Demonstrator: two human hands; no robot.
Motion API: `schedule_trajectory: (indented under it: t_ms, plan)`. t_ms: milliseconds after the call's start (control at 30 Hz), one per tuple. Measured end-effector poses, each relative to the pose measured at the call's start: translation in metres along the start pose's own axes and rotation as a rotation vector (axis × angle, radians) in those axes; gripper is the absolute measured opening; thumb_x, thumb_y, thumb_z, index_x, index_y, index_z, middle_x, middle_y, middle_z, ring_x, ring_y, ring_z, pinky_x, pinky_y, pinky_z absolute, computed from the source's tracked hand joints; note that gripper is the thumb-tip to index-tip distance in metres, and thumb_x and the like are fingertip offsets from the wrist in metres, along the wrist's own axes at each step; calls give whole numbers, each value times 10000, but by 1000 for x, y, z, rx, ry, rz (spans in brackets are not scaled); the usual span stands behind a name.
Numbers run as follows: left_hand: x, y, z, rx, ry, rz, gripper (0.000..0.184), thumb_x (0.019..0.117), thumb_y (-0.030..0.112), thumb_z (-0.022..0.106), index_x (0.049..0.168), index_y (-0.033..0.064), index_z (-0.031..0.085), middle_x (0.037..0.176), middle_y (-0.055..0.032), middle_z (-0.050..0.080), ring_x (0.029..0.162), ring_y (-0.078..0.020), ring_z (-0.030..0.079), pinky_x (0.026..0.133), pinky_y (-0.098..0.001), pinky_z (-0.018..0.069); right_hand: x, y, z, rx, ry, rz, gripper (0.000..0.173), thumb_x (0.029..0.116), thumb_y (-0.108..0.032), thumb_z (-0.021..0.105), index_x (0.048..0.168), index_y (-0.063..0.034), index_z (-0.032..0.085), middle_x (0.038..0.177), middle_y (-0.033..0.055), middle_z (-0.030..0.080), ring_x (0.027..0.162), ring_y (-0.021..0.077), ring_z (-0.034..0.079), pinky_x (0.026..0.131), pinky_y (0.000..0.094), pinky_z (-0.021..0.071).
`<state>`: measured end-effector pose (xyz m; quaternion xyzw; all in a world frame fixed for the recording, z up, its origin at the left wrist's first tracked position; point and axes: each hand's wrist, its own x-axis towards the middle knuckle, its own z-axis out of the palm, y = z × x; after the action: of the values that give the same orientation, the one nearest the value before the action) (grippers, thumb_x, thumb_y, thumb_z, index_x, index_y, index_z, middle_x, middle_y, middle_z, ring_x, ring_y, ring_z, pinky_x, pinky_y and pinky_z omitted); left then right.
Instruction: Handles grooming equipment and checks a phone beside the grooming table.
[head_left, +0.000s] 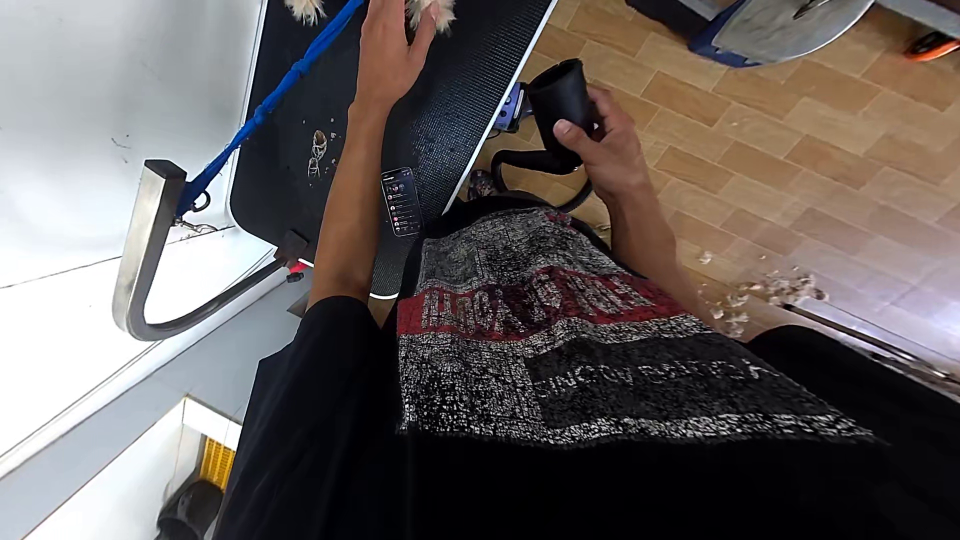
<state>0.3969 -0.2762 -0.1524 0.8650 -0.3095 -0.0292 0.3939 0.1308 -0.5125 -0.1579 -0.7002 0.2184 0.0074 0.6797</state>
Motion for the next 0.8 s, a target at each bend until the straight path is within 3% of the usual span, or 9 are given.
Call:
schedule_trajectory:
  t_ms: [100, 200, 300, 367, 433, 500, 600, 733, 800]
  plan:
    - [-28, -10, -8, -91, -45, -7, 584, 1027, 294, 575, 1503, -23, 456, 1506, -202, 510, 1367, -256, 535, 1101, -408, 497, 0, 5, 4, 50, 85, 5, 656, 950, -447, 697, 1470, -103, 493, 1327, 80, 626, 1165, 155, 646, 987, 366, 566]
    - [-98, -35, -9, -16, -114, -274, 506, 1052, 321, 529, 1429, -16, 520, 1369, -195, 612, 1188, -250, 655, 1019, -410, 556, 1, 9, -2, 30, 42, -5, 689, 933, -438, 713, 1488, -101, 482, 1346, 90, 624, 1184, 163, 643, 998, 378, 564]
    - [-201, -54, 3, 63, -113, -538, 487, 1027, 369, 568, 1310, -27, 593, 1229, -222, 640, 1069, -295, 660, 952, -452, 557, 2, 15, 3, 120, 96, 5, 614, 979, -383, 671, 1473, -81, 469, 1312, 102, 630, 1133, 195, 665, 967, 405, 583]
    - [-265, -49, 16, 72, -121, -665, 559, 988, 408, 637, 1309, -45, 569, 1163, -226, 639, 984, -305, 660, 891, -467, 568, 5, 19, 3, 198, 137, 12, 566, 1022, -376, 606, 1465, -72, 430, 1265, 105, 633, 1073, 224, 682, 931, 431, 597]
    - [-314, -35, 31, 70, -105, -715, 670, 930, 437, 712, 1360, -41, 526, 1177, -222, 625, 994, -316, 641, 890, -473, 558, 9, 18, -1, 173, 77, 3, 598, 1010, -384, 617, 1478, -71, 415, 1293, 104, 619, 1102, 211, 669, 956, 422, 585]
    - [-346, -21, 42, 93, -85, -667, 731, 899, 485, 739, 1400, 10, 500, 1243, -212, 597, 1087, -333, 609, 915, -480, 540, 14, 16, -2, 147, 40, -14, 611, 986, -386, 647, 1463, -67, 434, 1301, 97, 612, 1122, 190, 657, 968, 404, 576]
    - [-363, -15, 56, 155, -64, -592, 776, 863, 525, 767, 1401, 38, 493, 1307, -225, 566, 1196, -380, 570, 975, -503, 515, 20, 11, 2, 169, 44, -32, 565, 1020, -376, 606, 1456, -69, 418, 1267, 82, 619, 1096, 184, 664, 956, 401, 581]
    - [-354, -12, 63, 196, -34, -650, 813, 820, 569, 786, 1373, 45, 501, 1284, -225, 563, 1161, -397, 571, 933, -523, 517, 27, -2, 4, 52, -53, -57, 665, 951, -408, 691, 1467, -71, 443, 1330, 86, 604, 1190, 158, 624, 1022, 370, 543]
    - [-352, -11, 63, 209, -35, -676, 828, 807, 569, 795, 1375, 46, 499, 1293, -225, 562, 1170, -398, 571, 933, -522, 519, 26, -3, 9, 83, -23, -57, 615, 979, -380, 669, 1458, -67, 443, 1319, 85, 609, 1171, 165, 637, 1012, 379, 555]
